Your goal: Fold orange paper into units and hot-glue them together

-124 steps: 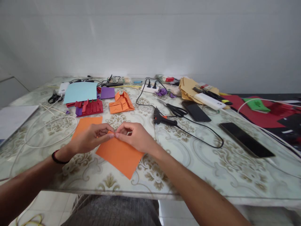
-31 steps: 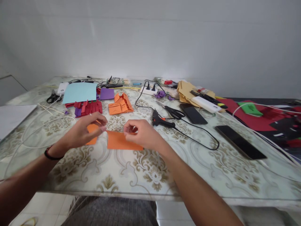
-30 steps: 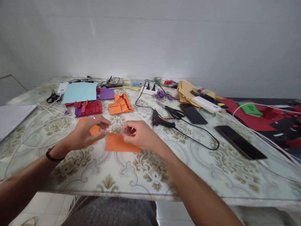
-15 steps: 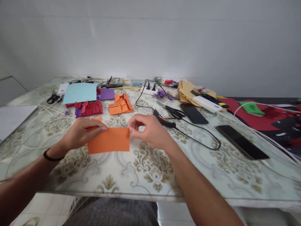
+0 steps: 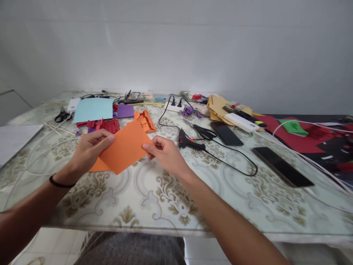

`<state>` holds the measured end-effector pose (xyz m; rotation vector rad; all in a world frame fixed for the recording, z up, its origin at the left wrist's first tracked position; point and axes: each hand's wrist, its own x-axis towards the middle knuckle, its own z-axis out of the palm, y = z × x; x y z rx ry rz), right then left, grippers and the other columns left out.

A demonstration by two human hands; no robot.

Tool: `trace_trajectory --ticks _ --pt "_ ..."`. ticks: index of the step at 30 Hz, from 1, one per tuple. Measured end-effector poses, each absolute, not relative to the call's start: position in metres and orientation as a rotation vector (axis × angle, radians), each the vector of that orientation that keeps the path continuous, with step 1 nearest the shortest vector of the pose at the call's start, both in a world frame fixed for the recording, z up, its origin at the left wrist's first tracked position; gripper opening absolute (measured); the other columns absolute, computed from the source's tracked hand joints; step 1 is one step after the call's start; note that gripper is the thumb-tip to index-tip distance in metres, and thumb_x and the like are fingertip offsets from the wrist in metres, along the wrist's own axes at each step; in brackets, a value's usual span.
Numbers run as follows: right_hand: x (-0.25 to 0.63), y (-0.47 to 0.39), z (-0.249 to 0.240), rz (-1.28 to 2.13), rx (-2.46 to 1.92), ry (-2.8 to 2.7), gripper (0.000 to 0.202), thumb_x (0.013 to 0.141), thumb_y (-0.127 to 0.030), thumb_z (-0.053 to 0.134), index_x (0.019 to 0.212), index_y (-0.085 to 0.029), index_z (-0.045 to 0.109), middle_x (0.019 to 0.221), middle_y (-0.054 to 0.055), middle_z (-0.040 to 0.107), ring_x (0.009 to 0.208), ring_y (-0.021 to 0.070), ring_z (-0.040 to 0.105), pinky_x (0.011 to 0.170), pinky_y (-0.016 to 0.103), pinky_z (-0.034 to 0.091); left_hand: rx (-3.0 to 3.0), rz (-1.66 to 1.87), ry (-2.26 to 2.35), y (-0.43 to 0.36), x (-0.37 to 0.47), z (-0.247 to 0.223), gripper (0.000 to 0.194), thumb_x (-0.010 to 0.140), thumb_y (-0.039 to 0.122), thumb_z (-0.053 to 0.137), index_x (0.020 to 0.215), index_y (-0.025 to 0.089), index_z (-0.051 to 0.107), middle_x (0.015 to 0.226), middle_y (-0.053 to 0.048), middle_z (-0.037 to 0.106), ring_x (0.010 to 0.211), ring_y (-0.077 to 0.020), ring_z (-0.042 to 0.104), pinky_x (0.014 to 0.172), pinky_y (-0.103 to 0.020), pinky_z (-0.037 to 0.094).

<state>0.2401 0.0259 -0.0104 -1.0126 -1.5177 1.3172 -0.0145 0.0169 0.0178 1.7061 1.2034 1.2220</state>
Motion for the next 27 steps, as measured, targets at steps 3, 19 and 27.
trace_trajectory --ticks 3,19,27 --pt "0.244 0.027 -0.009 1.317 -1.045 -1.538 0.046 0.075 -0.058 0.083 0.073 -0.019 0.058 0.067 -0.001 0.065 0.062 0.014 0.061 0.065 0.028 0.048 1.526 1.081 0.958 0.017 -0.019 0.02 0.046 0.096 0.057 0.057 0.083 0.016 0.074 0.072 -0.006 0.071 0.064 -0.0184 0.065 0.06 -0.03 0.052" --pt "0.246 0.022 -0.002 1.358 -0.932 -2.045 0.035 0.093 -0.047 0.064 0.075 -0.018 0.067 0.075 0.001 0.067 0.072 0.0157 0.06 0.072 0.028 0.045 1.663 0.793 0.533 0.021 -0.021 0.011 0.021 0.089 0.023 0.066 0.11 0.024 0.066 0.135 -0.013 0.065 0.131 -0.0326 0.06 0.107 -0.05 0.05" --pt "0.245 0.019 0.004 1.493 -0.888 -1.913 0.04 0.092 -0.056 0.066 0.079 -0.018 0.07 0.078 0.003 0.068 0.075 0.0169 0.064 0.072 0.029 0.054 1.683 0.777 0.549 0.023 -0.021 0.012 0.032 0.09 0.05 0.07 0.107 0.022 0.07 0.129 -0.015 0.064 0.123 -0.0344 0.061 0.105 -0.05 0.05"
